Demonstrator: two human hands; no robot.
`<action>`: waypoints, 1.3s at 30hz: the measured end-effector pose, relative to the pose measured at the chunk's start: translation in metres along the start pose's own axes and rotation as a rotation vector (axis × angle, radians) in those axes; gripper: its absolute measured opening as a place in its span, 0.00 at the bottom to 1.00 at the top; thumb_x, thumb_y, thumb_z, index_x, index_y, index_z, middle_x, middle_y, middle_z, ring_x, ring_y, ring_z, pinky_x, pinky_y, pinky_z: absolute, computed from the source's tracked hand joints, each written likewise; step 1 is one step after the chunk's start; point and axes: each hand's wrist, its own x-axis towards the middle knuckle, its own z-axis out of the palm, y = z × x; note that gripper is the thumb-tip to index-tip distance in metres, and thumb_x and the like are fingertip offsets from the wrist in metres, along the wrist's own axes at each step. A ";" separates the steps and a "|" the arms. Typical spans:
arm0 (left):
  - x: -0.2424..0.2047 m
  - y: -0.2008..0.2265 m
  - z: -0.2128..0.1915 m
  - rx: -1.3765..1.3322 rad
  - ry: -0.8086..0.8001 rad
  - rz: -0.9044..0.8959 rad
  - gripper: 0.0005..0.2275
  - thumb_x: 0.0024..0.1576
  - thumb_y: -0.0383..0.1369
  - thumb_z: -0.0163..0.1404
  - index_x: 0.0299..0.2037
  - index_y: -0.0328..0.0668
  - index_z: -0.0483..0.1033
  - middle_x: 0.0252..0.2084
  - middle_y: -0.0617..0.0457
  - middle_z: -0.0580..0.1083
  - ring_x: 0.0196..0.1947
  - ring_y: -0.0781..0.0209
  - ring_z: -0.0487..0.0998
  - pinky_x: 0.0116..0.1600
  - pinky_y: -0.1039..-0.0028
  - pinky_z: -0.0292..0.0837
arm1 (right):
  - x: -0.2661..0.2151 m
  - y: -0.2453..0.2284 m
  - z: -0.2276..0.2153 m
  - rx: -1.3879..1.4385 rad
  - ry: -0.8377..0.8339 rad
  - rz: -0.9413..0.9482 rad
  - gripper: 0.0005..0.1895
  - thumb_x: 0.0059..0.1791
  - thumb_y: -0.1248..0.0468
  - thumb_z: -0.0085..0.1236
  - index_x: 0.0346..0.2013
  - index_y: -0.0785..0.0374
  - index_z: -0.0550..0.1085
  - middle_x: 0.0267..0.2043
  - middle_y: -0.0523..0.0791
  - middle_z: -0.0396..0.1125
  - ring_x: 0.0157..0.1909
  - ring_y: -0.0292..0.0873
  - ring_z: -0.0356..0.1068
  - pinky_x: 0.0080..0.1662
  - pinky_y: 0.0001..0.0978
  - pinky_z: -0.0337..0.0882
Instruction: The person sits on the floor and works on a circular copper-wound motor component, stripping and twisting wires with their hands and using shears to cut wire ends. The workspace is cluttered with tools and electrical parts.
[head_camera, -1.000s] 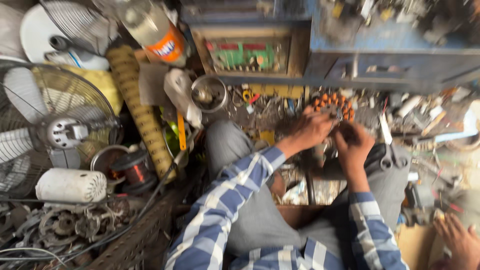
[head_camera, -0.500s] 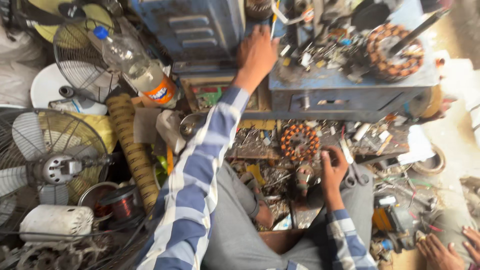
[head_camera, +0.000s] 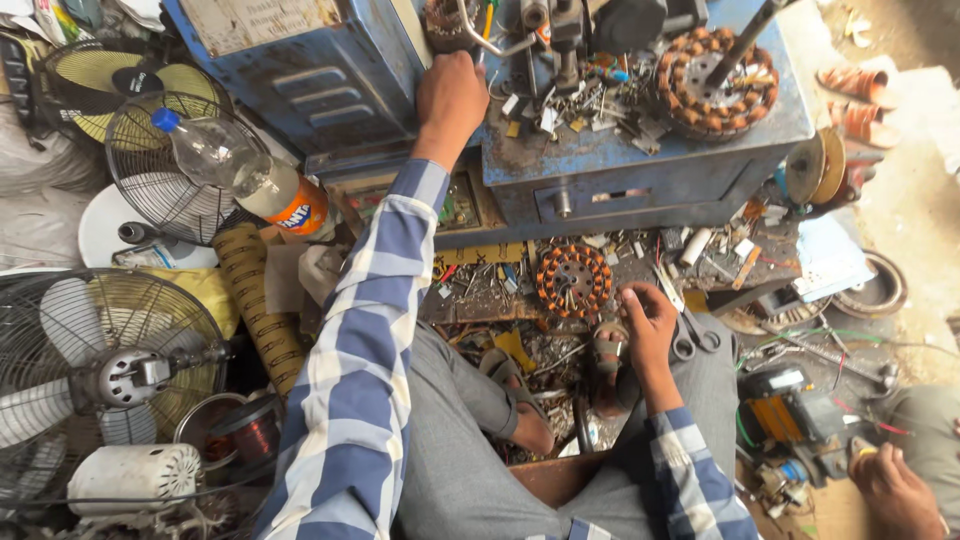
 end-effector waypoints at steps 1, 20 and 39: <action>-0.006 0.005 -0.010 0.001 0.038 0.033 0.13 0.60 0.38 0.51 0.32 0.33 0.79 0.34 0.34 0.77 0.35 0.34 0.80 0.40 0.50 0.75 | -0.002 -0.004 -0.001 -0.006 -0.003 0.023 0.11 0.55 0.61 0.59 0.41 0.68 0.76 0.31 0.40 0.67 0.30 0.30 0.62 0.33 0.21 0.61; -0.299 0.071 -0.020 -0.598 -0.097 0.212 0.06 0.54 0.29 0.59 0.40 0.40 0.79 0.43 0.49 0.75 0.46 0.50 0.78 0.49 0.65 0.75 | -0.029 -0.067 0.023 -0.492 -0.232 -0.207 0.24 0.43 0.65 0.73 0.51 0.69 0.75 0.32 0.43 0.70 0.31 0.31 0.67 0.35 0.24 0.67; -0.315 0.085 0.049 -0.699 -0.203 0.503 0.11 0.55 0.30 0.57 0.47 0.42 0.82 0.44 0.56 0.81 0.48 0.58 0.77 0.53 0.65 0.67 | -0.033 -0.043 0.024 -0.564 -0.100 -0.214 0.04 0.49 0.74 0.64 0.38 0.71 0.77 0.35 0.46 0.73 0.37 0.34 0.73 0.42 0.26 0.72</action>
